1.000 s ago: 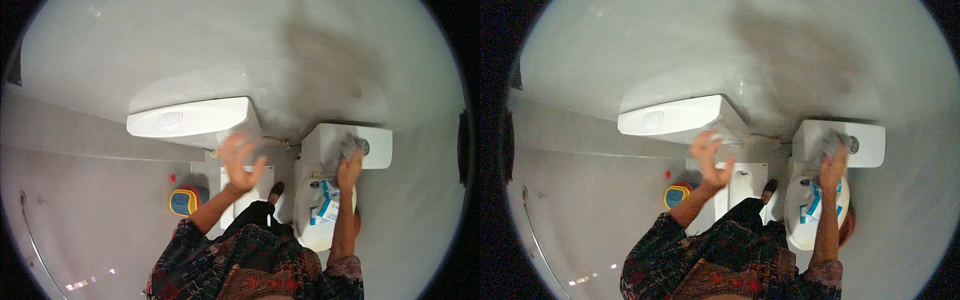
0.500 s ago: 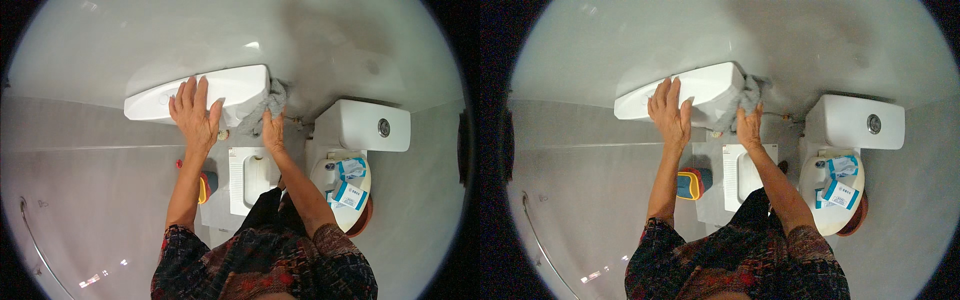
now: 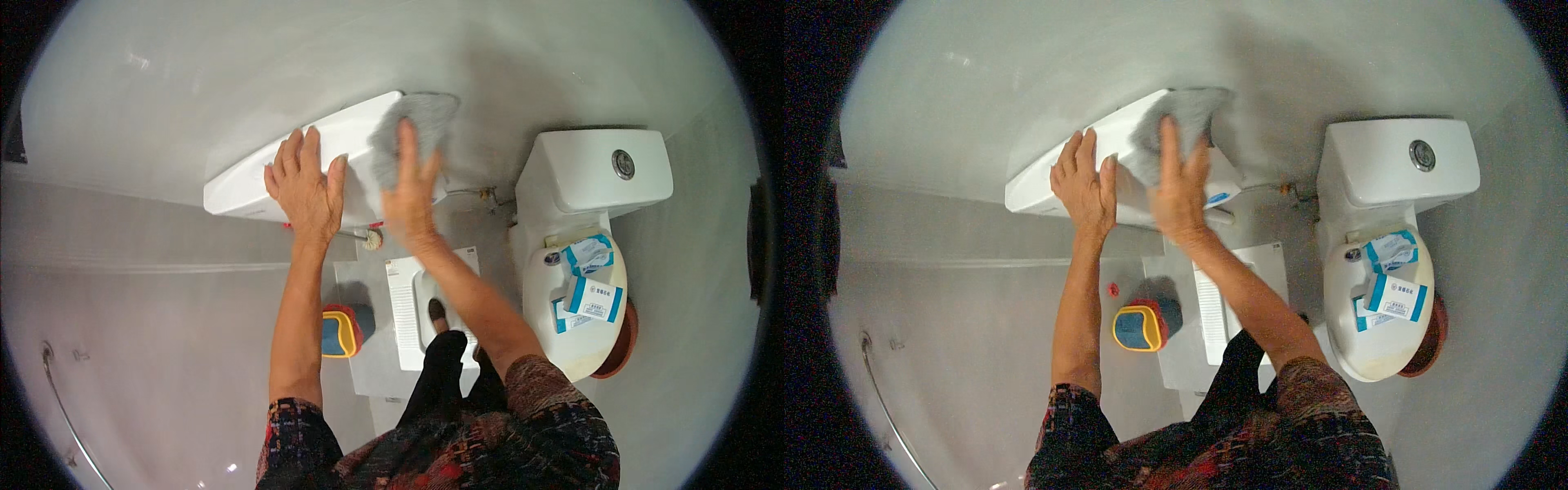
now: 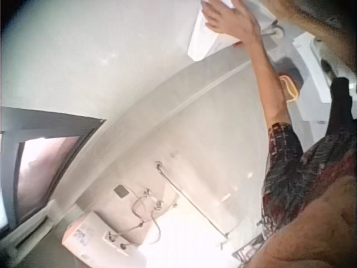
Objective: The person washes a cloth in a sink, then uses it to wipe the bathroom walls and floor. They switch to a different cloth to wipe the toilet tank, cistern, and surrounding wall areas. The person moves around the bathroom to clean various surfaces, including the wall near the shower and the floor around the toilet.
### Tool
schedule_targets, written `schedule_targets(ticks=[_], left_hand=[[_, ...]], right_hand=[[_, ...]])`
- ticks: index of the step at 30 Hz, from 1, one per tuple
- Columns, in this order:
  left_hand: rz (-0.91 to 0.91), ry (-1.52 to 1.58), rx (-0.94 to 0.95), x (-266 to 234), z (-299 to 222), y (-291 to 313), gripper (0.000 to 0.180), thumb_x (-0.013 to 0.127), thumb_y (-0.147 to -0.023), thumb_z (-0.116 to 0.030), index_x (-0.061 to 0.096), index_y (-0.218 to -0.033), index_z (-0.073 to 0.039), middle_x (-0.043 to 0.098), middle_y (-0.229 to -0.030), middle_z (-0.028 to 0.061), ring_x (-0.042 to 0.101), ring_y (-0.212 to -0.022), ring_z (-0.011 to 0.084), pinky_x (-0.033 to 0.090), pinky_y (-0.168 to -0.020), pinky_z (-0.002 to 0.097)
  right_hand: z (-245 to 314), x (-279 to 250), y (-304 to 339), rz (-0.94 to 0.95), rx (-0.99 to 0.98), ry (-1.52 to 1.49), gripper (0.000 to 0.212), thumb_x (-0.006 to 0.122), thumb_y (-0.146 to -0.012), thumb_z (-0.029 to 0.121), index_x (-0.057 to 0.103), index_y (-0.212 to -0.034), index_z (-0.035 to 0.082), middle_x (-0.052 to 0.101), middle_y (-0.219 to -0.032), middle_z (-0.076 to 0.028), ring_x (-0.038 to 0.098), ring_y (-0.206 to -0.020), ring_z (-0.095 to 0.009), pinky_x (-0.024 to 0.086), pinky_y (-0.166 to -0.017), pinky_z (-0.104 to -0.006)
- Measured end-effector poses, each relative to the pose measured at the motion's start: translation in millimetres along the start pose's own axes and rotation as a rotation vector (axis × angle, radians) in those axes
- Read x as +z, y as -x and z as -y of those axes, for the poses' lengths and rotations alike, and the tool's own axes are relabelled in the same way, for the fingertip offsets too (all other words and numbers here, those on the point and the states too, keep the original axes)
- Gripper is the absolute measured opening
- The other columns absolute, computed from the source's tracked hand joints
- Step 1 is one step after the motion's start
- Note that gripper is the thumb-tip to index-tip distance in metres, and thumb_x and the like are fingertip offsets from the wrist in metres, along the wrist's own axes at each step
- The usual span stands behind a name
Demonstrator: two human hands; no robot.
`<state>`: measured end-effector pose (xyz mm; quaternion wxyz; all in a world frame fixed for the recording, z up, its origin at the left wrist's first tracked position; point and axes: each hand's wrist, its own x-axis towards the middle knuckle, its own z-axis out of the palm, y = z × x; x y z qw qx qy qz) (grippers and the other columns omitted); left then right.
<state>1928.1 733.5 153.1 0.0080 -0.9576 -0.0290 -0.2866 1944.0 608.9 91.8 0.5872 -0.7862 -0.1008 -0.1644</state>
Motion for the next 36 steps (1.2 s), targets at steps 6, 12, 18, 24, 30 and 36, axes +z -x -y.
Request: schedule_targets(ticks=[6, 12, 18, 24, 30, 36], left_hand=[[-0.001, 0.011, 0.031, 3.2, 6.5, 2.9, 0.06, 0.037, -0.09, -0.054, 0.046, -0.127, -0.008, 0.041, -0.131, 0.0137, 0.034, -0.125, 0.0288, 0.016, -0.102, 0.053], [-0.044, 0.04, 0.111, 8.4, 6.0, 0.8, 0.059, 0.037, -0.09, -0.054, 0.045, -0.127, -0.009, 0.042, -0.129, 0.015, 0.035, -0.122, 0.0287, 0.019, -0.099, 0.0497], [-0.062, 0.048, 0.239, 2.7, 11.5, 5.8, 0.05, 0.037, -0.093, -0.043, 0.045, -0.128, -0.007, 0.044, -0.128, 0.019, 0.037, -0.12, 0.0321, 0.022, -0.099, 0.0489], [-0.061, -0.054, 0.342, -15.7, 70.8, 12.2, 0.051, 0.056, -0.085, -0.037, 0.045, -0.129, -0.014, 0.038, -0.133, 0.0135, 0.032, -0.126, 0.0318, 0.017, -0.104, 0.0558], [0.044, -0.128, 0.272, -33.9, 134.9, 10.0, 0.053, 0.051, -0.087, -0.042, 0.044, -0.13, -0.011, 0.041, -0.13, 0.0147, 0.037, -0.123, 0.0325, 0.023, -0.103, 0.053], [0.071, 0.035, 0.317, -16.2, 146.6, 16.9, 0.058, 0.044, -0.089, -0.049, 0.04, -0.132, -0.011, 0.04, -0.13, 0.0188, 0.04, -0.12, 0.0318, 0.041, -0.092, 0.0465]], right_hand=[[-37.0, 41.2, 24.8, -0.104, 0.124, -0.134, 0.083, 0.059, -0.081, 0.018, 0.006, -0.141, 0.0, 0.016, -0.14, -0.031, 0.02, -0.128, -0.045, 0.013, -0.105, -0.0529], [-133.0, 72.6, 51.3, -0.23, 0.772, -0.415, 0.091, 0.047, -0.085, 0.052, 0.005, -0.139, -0.008, 0.007, -0.146, -0.028, 0.006, -0.136, -0.038, 0.005, -0.11, -0.0441], [-123.4, 114.4, 79.4, -0.409, 0.991, -0.665, 0.094, 0.043, -0.085, 0.057, 0.005, -0.138, -0.01, 0.0, -0.146, -0.027, 0.003, -0.137, -0.035, 0.004, -0.111, -0.0414], [-17.4, 147.2, 74.6, -0.394, 0.302, -0.228, 0.09, 0.063, -0.08, 0.033, 0.004, -0.144, 0.01, 0.01, -0.137, -0.036, 0.017, -0.126, -0.05, 0.011, -0.103, -0.0589], [-30.0, 127.2, 49.1, -0.466, -0.157, 0.197, 0.098, 0.074, -0.068, 0.028, 0.012, -0.144, 0.015, 0.027, -0.125, -0.032, 0.027, -0.116, -0.047, 0.015, -0.099, -0.0596], [-165.0, 159.6, 46.2, -0.829, 0.526, -0.181, 0.074, 0.052, -0.085, 0.037, 0.021, -0.137, -0.004, 0.022, -0.137, -0.032, 0.02, -0.127, -0.043, 0.011, -0.106, -0.0486]])
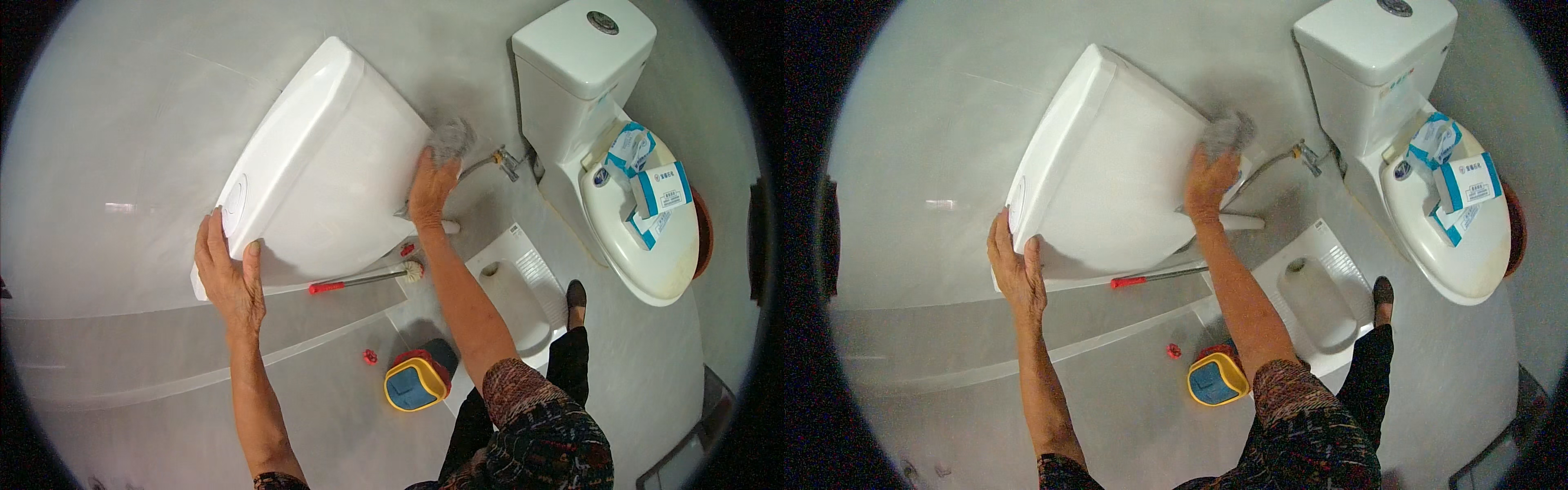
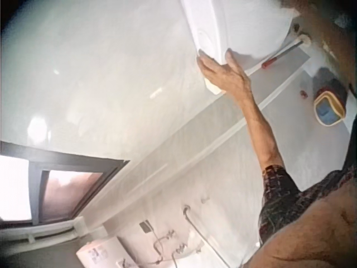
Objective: The person washes a cloth in a sink, then uses it to wipe the bathroom walls and floor. They switch to a different cloth to wipe the toilet tank, cistern, and surrounding wall areas. The person moves around the bathroom to clean various surfaces, including the wall near the shower and the floor around the toilet.
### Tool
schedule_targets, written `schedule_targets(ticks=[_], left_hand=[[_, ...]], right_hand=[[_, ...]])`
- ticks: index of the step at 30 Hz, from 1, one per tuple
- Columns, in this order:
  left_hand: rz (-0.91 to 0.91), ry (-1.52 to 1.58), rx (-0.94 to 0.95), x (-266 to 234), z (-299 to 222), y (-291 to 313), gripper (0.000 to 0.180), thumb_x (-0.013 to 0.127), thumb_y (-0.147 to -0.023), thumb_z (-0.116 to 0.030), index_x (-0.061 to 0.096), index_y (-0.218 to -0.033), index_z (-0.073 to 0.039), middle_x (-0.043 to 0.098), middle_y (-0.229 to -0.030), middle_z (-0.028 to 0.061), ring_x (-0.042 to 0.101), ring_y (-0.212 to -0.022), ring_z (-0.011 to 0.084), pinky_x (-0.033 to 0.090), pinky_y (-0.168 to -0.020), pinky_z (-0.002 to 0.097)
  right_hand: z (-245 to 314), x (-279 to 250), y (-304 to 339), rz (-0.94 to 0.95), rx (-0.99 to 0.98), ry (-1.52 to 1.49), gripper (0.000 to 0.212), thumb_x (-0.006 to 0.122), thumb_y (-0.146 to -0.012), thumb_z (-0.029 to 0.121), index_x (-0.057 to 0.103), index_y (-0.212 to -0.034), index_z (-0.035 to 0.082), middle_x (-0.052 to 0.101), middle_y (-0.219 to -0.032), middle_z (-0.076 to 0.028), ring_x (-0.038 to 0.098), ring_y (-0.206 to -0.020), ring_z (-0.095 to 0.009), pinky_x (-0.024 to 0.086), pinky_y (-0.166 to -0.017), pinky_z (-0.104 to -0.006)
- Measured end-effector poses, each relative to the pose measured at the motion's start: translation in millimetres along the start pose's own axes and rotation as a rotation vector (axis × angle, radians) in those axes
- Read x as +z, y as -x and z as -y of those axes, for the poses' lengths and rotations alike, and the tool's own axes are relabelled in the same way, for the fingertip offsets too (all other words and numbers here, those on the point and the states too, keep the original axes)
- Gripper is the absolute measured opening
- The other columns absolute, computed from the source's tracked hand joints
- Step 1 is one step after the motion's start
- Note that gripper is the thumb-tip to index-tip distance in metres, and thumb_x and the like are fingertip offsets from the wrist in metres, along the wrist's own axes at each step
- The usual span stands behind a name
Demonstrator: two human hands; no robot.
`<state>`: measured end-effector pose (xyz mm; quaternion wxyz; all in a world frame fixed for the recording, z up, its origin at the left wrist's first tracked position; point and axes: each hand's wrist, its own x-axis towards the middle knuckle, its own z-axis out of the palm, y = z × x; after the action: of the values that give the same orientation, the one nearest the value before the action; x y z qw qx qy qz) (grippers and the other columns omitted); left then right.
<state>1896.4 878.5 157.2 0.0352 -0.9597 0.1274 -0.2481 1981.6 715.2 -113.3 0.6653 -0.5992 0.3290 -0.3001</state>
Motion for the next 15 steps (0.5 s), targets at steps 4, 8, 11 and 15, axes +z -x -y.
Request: schedule_targets(ticks=[4, 8, 11, 15], left_hand=[[0.011, 0.094, 0.015, 6.5, -19.7, -16.5, 0.063, 0.044, -0.088, -0.053, 0.04, -0.132, -0.009, 0.038, -0.13, 0.0195, 0.04, -0.12, 0.032, 0.041, -0.093, 0.0462], [0.034, 0.028, -0.018, -0.1, 5.8, 3.2, 0.061, 0.045, -0.088, -0.051, 0.041, -0.131, -0.009, 0.04, -0.128, 0.0194, 0.041, -0.118, 0.0325, 0.041, -0.093, 0.0462], [0.017, 0.023, -0.006, 0.0, 4.0, 1.1, 0.06, 0.048, -0.087, -0.049, 0.041, -0.131, -0.008, 0.04, -0.128, 0.02, 0.041, -0.118, 0.0333, 0.04, -0.093, 0.0461], [0.043, 0.129, -0.031, -3.1, -0.3, -2.5, 0.063, 0.049, -0.086, -0.051, 0.041, -0.131, -0.008, 0.038, -0.13, 0.0209, 0.036, -0.12, 0.0352, 0.033, -0.098, 0.0467]], right_hand=[[-68.7, -0.9, -7.9, -0.104, 0.394, -0.055, 0.071, 0.043, -0.089, 0.045, 0.024, -0.134, -0.006, 0.027, -0.136, -0.03, 0.027, -0.124, -0.042, 0.016, -0.105, -0.0487], [-15.5, -14.8, 52.5, -0.004, 0.737, -0.497, 0.069, 0.04, -0.09, 0.046, 0.03, -0.13, -0.01, 0.027, -0.139, -0.024, 0.03, -0.124, -0.033, 0.018, -0.106, -0.0404], [29.7, -15.8, 73.8, 0.076, 0.742, -0.43, 0.072, 0.042, -0.089, 0.045, 0.024, -0.133, -0.009, 0.026, -0.138, -0.025, 0.031, -0.124, -0.032, 0.021, -0.105, -0.0401], [123.3, -7.0, 108.6, 0.222, 0.334, -0.189, 0.079, 0.05, -0.081, 0.033, 0.011, -0.141, -0.001, 0.017, -0.137, -0.032, 0.02, -0.125, -0.044, 0.011, -0.104, -0.054]])
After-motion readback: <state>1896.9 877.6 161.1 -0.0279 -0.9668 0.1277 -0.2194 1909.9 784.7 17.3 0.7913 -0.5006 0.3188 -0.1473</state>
